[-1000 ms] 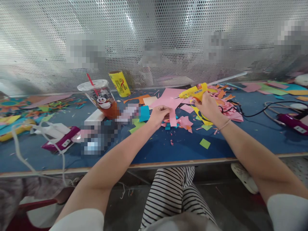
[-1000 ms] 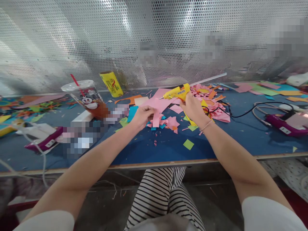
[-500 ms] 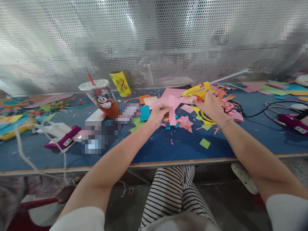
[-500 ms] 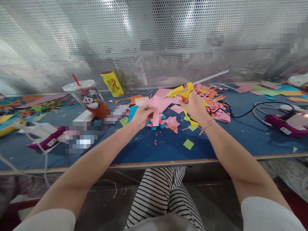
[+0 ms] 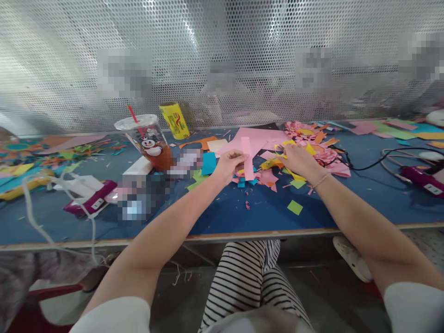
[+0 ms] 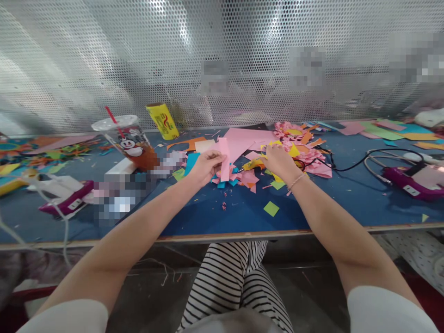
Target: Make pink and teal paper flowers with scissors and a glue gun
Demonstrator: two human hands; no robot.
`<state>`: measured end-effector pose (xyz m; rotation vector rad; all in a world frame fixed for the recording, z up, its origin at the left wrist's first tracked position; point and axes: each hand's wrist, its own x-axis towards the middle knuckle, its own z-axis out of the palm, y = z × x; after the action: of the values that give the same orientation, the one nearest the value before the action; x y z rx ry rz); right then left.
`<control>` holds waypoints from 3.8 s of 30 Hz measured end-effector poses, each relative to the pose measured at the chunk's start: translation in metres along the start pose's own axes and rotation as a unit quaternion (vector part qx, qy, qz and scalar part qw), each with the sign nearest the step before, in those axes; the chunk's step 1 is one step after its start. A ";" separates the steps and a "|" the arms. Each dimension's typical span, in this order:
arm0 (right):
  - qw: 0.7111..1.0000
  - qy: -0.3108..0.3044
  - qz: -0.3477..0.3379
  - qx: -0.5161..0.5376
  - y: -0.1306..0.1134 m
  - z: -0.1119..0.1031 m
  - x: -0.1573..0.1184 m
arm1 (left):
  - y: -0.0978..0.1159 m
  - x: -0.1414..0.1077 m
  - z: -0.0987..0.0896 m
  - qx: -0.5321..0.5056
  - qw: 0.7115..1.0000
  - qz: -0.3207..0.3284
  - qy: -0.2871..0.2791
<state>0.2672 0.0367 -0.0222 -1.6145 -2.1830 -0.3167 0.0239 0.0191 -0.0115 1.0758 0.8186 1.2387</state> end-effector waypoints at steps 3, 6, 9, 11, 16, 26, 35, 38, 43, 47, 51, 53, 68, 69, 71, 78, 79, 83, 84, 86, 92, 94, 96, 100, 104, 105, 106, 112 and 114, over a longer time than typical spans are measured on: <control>0.989 0.070 -0.102 0.087 -0.012 -0.006 0.000 | 0.000 -0.001 0.001 -0.002 1.000 -0.006 -0.005; 0.956 0.082 -0.220 0.175 -0.033 -0.012 -0.003 | -0.001 -0.002 0.002 -0.005 1.000 -0.014 0.000; 0.927 0.081 -0.283 0.231 -0.052 -0.011 -0.009 | -0.002 -0.003 0.004 0.005 1.000 -0.017 0.003; 0.918 0.079 -0.281 0.267 -0.061 -0.008 -0.011 | -0.003 -0.004 0.005 0.015 1.000 -0.021 -0.003; 0.913 0.086 -0.207 0.342 -0.069 -0.007 -0.012 | -0.001 -0.008 0.009 0.011 0.999 -0.030 -0.014; 0.906 0.078 -0.117 0.400 -0.077 -0.013 -0.011 | -0.003 -0.006 0.006 0.012 0.999 0.015 -0.038; 0.908 0.083 -0.061 0.406 -0.074 -0.010 -0.008 | -0.004 -0.010 0.008 0.042 0.998 0.015 -0.040; 0.904 0.076 -0.048 0.418 -0.073 -0.009 -0.006 | -0.001 -0.013 0.010 0.039 0.998 0.019 -0.044; 0.894 0.080 -0.027 0.440 -0.072 -0.006 -0.006 | 0.000 -0.015 0.012 0.055 0.997 0.014 -0.047; 0.886 0.073 -0.006 0.458 -0.072 -0.007 -0.006 | -0.003 -0.014 0.012 0.068 0.996 0.034 -0.053; 0.861 0.069 0.019 0.504 -0.072 -0.005 -0.005 | -0.006 -0.012 0.011 0.076 0.993 0.054 -0.073; 0.847 0.062 0.023 0.528 -0.071 -0.004 -0.003 | -0.007 -0.012 0.010 0.081 0.992 0.056 -0.082; 0.714 0.046 0.086 0.694 -0.071 -0.006 0.000 | -0.010 -0.008 0.010 0.070 0.994 0.017 -0.082; 0.698 0.046 0.092 0.709 -0.071 -0.007 0.000 | -0.010 -0.008 0.010 0.086 0.991 0.029 -0.095; 0.671 0.041 0.103 0.734 -0.073 -0.009 -0.001 | -0.010 -0.008 0.010 0.125 0.984 0.051 -0.117; 0.621 0.010 0.118 0.775 -0.078 -0.013 -0.002 | -0.008 -0.015 0.014 0.156 0.979 0.037 -0.129; 0.618 0.009 0.117 0.777 -0.078 -0.013 -0.002 | -0.007 -0.015 0.014 0.147 0.980 0.037 -0.129; 0.612 0.001 0.112 0.783 -0.080 -0.013 -0.004 | -0.009 -0.014 0.015 0.123 0.983 0.032 -0.133; 0.611 -0.003 0.111 0.784 -0.080 -0.013 -0.004 | -0.010 -0.013 0.015 0.120 0.983 0.029 -0.133; 0.612 -0.013 0.108 0.783 -0.082 -0.012 -0.005 | -0.012 -0.012 0.014 0.125 0.983 0.021 -0.130; 0.618 -0.010 0.099 0.780 -0.079 -0.009 -0.004 | -0.008 -0.010 0.009 0.221 0.964 0.037 -0.145; 0.606 0.010 0.103 0.788 -0.075 -0.010 -0.002 | -0.002 -0.003 0.001 0.316 0.933 0.087 -0.145; 0.599 0.028 0.104 0.794 -0.069 -0.011 0.000 | 0.005 0.009 -0.014 0.402 0.899 0.157 -0.080; 0.607 0.038 0.108 0.786 -0.062 -0.012 0.002 | 0.016 0.039 -0.060 0.432 0.880 0.175 0.090; 0.617 0.034 0.124 0.776 -0.061 -0.009 0.003 | 0.018 0.054 -0.098 0.533 0.810 0.168 0.175; 0.619 0.035 0.128 0.774 -0.061 -0.008 0.003 | 0.018 0.055 -0.103 0.554 0.796 0.178 0.167; 0.621 0.036 0.132 0.771 -0.061 -0.008 0.003 | 0.018 0.055 -0.106 0.569 0.785 0.188 0.154; 0.637 0.052 0.136 0.757 -0.060 -0.008 0.004 | 0.019 0.048 -0.096 0.669 0.697 0.242 0.084; 0.640 0.056 0.134 0.754 -0.059 -0.009 0.004 | 0.021 0.046 -0.088 0.666 0.705 0.225 0.088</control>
<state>0.2115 0.0185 -0.0095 -0.7247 -1.1412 1.1750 -0.0566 0.0806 -0.0162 2.4586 1.7859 1.0264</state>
